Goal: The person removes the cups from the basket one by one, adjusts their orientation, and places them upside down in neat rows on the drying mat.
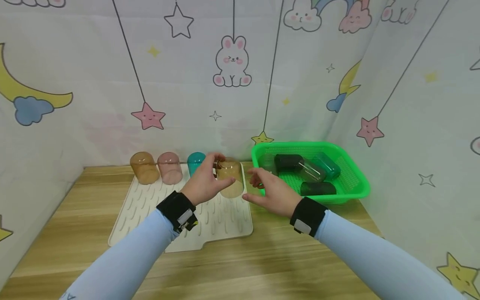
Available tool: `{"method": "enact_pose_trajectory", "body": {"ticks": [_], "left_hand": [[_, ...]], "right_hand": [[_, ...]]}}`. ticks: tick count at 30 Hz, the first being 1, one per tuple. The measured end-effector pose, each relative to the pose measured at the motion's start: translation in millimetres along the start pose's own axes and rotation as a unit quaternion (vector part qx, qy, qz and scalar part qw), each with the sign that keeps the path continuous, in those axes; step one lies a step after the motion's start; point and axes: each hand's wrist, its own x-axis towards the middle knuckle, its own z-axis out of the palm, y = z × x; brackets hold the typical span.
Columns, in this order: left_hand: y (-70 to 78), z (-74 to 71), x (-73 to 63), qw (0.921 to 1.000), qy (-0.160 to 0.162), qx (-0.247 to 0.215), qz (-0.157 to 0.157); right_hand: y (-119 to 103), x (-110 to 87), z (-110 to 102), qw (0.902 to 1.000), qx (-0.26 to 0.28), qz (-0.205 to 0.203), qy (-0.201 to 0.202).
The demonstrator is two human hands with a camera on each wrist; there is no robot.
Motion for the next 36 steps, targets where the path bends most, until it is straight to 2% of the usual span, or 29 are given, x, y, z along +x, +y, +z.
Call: {"method": "enact_pose_trajectory", "body": {"ticks": [18,22,29,36], "left_hand": [[-30.6,0.0,44.4,0.9973,0.027,0.041,-0.055],[-35.8,2.8,54.0,0.9959,0.020,0.048,-0.074],[-46.1,11.9,69.3,0.9930,0.002,0.080,-0.087],[-54.8,17.9,79.1,0.9897,-0.005,0.098,-0.104]], "right_hand": [[6,-10.2,-1,0.9997,-0.011,-0.019,0.011],[6,-11.5,-2,0.9997,-0.010,-0.018,0.013],[9,-13.7,-3,0.9997,-0.010,-0.017,0.011],[9,-15.6,-3,0.9998,-0.012,-0.015,0.005]]}}
